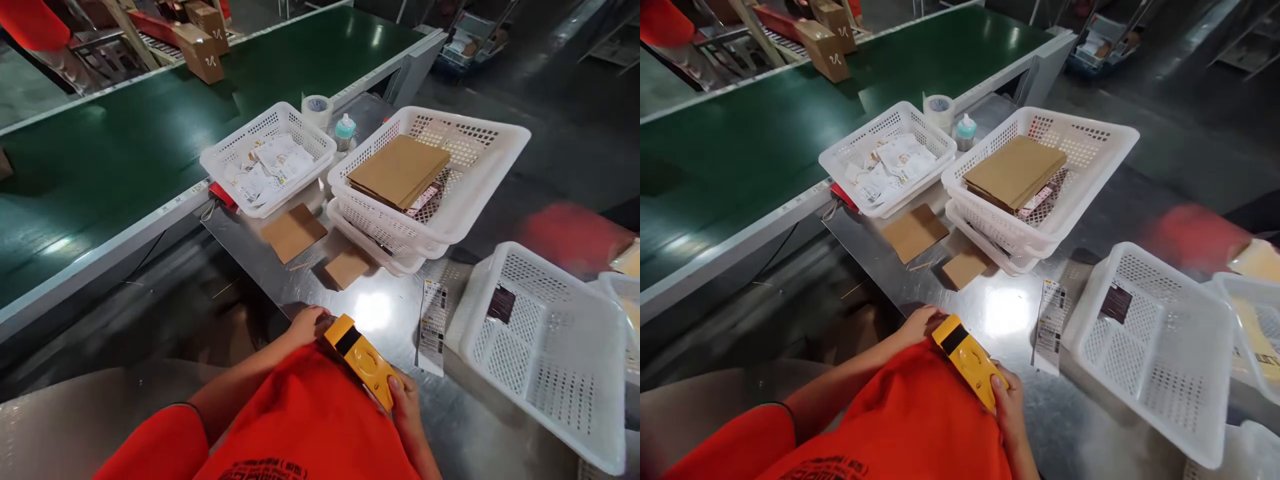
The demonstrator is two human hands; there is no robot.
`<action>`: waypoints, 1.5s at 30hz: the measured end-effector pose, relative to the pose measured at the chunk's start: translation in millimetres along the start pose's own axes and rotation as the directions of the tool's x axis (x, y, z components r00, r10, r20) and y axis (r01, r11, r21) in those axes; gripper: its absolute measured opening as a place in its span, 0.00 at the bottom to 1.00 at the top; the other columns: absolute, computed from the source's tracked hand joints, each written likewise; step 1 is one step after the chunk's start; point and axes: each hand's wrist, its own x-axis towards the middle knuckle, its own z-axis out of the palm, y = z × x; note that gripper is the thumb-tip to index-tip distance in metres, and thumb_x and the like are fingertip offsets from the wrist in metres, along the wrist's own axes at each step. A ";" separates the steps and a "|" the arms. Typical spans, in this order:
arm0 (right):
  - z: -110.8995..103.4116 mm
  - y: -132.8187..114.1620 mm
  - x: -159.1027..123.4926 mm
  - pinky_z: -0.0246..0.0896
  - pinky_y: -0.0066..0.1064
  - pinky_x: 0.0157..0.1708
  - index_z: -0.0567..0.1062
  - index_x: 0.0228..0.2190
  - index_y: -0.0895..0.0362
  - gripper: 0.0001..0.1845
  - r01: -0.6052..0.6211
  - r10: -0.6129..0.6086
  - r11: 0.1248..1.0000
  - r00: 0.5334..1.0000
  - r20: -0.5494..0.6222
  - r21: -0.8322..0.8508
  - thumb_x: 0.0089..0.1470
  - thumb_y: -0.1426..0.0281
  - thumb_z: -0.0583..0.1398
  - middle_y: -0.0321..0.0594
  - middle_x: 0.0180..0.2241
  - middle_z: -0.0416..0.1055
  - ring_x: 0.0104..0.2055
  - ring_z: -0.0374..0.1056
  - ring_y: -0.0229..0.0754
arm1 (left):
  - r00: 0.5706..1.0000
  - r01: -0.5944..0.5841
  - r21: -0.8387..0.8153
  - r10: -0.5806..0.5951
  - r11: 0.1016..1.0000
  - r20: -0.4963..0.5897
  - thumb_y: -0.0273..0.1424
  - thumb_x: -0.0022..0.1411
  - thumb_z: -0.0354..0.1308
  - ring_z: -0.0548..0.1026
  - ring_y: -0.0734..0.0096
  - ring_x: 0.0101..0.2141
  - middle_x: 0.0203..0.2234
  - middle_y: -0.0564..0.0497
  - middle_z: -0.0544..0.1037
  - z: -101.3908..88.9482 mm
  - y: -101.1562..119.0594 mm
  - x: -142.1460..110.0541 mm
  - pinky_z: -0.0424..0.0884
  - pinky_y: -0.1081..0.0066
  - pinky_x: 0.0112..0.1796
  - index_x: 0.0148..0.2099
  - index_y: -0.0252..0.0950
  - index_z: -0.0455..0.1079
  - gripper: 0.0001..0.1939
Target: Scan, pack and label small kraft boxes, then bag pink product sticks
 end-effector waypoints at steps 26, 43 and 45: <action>-17.8 -27.5 -5.5 0.46 0.28 0.20 0.63 0.15 0.55 0.31 -0.220 0.240 0.938 0.970 0.047 -0.268 0.45 0.41 0.58 0.32 0.16 0.55 0.21 0.51 0.36 | 0.967 0.104 0.345 -0.014 0.933 -0.254 0.27 0.59 0.56 0.68 0.69 0.28 0.22 0.52 0.74 -5.2 13.0 4.1 0.58 0.70 0.33 0.25 0.36 0.71 0.10; -6.6 -33.0 5.6 0.50 0.29 0.19 0.65 0.14 0.55 0.33 -0.225 0.215 0.914 0.974 -0.066 -0.339 0.41 0.38 0.59 0.33 0.16 0.57 0.21 0.53 0.37 | 0.975 0.116 0.330 -0.044 0.937 -0.219 0.35 0.64 0.52 0.74 0.65 0.32 0.29 0.48 0.79 25.0 -46.0 10.6 0.63 0.69 0.32 0.35 0.37 0.75 0.12; -4.8 -35.5 5.8 0.50 0.29 0.19 0.65 0.15 0.55 0.32 -0.210 0.198 0.909 0.978 -0.068 -0.361 0.43 0.39 0.58 0.33 0.17 0.57 0.21 0.53 0.37 | 0.977 0.108 0.340 -0.036 0.934 -0.211 0.36 0.65 0.50 0.75 0.64 0.34 0.32 0.47 0.79 30.0 -48.6 7.2 0.64 0.68 0.34 0.38 0.37 0.75 0.13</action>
